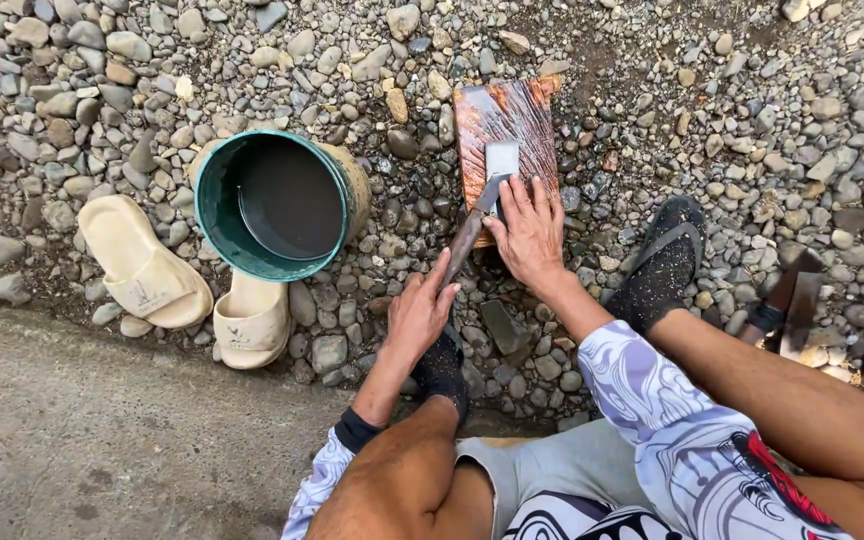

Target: The person sharpens a long metal tool and a small axe on a wooden whetstone placed on a pebble ground. They repeatedly dip the tools into a green bucket of water to wet the blade and the stone during the process.

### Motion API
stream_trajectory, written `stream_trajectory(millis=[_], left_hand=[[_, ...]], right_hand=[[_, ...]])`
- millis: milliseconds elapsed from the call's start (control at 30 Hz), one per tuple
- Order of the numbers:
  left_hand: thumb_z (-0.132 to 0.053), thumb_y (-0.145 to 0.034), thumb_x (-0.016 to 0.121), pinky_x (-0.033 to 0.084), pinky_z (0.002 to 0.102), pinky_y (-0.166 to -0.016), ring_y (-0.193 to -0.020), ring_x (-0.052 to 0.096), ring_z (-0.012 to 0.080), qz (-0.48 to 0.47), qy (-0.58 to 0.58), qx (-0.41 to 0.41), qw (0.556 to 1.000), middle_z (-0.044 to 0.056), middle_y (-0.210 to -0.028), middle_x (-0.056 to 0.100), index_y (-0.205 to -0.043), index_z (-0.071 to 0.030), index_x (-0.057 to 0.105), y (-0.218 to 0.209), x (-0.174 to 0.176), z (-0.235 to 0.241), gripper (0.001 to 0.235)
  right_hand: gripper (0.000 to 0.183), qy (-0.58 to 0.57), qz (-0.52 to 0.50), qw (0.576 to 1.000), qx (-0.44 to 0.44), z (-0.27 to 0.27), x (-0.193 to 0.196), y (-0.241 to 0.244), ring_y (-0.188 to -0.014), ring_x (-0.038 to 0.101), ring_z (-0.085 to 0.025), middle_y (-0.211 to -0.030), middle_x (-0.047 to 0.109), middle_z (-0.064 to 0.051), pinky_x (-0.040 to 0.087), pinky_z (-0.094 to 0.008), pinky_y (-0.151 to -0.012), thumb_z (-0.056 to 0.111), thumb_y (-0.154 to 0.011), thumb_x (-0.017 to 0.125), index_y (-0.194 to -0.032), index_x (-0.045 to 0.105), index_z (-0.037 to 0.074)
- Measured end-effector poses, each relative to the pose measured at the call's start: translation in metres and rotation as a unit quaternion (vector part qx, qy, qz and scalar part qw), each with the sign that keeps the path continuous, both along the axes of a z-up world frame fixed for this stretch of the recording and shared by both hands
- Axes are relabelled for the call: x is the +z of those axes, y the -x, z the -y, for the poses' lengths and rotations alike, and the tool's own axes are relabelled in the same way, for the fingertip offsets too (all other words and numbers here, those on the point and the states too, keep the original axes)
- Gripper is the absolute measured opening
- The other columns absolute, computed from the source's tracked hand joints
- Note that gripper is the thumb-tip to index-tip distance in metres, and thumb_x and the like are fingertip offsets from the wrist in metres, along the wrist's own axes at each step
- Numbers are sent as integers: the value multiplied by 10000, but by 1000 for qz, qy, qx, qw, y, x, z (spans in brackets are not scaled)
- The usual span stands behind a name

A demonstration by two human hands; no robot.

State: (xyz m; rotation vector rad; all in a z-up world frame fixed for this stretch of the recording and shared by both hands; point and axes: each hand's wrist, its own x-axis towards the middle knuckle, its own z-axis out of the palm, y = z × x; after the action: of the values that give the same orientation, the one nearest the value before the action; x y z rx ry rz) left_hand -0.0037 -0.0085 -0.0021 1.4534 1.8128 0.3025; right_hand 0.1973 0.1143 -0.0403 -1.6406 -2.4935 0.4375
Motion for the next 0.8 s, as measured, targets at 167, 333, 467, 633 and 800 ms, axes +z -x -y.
stream_trajectory(millis=[167, 333, 467, 633, 800], left_hand=[[-417, -990, 611, 554, 548, -665, -775, 686, 436, 7, -33, -1, 999, 204, -919, 657, -1573, -305, 410, -4, -3, -1, 627], [-407, -989, 609, 560, 533, -628, -720, 698, 417, 4, -3, 3, 1000, 204, -919, 658, -1567, -297, 405, -6, 3, -1, 623], [-403, -1007, 601, 553, 547, -636, -721, 678, 452, 11, -15, -6, 1000, 230, -906, 644, -1582, -270, 405, -4, 4, 36, 622], [-425, -1024, 540, 569, 524, -574, -665, 676, 407, 52, 60, -10, 997, 245, -897, 602, -1592, -276, 336, -2, -3, 21, 622], [-411, -1033, 536, 551, 570, -651, -712, 670, 441, 25, -17, -15, 999, 245, -877, 642, -1601, -276, 352, -7, 7, -18, 612]], right_hand=[[578, 20, 26, 999, 34, -11, 7, -4, -1484, 337, -447, -1616, 413, -158, 242, -615, -1148, 434, -1047, 547, -1500, 505, 76], [669, 89, 44, 993, 56, -12, 24, 5, -1461, 336, -463, -1645, 352, -184, 214, -660, -1146, 463, -1047, 506, -1574, 415, 61], [924, 119, 80, 988, 55, 20, 26, 7, -1479, 254, -483, -1655, 278, -195, 163, -664, -1148, 740, -955, 398, -1595, 321, 78], [1037, 156, 169, 970, 75, 7, 19, 8, -1501, 130, -469, -1657, 205, -177, 82, -701, -1145, 856, -899, 287, -1616, 234, 109], [1058, 174, 131, 975, 49, -35, 27, 5, -1538, 107, -451, -1693, 187, -140, 54, -683, -1173, 876, -863, 268, -1623, 230, 141]])
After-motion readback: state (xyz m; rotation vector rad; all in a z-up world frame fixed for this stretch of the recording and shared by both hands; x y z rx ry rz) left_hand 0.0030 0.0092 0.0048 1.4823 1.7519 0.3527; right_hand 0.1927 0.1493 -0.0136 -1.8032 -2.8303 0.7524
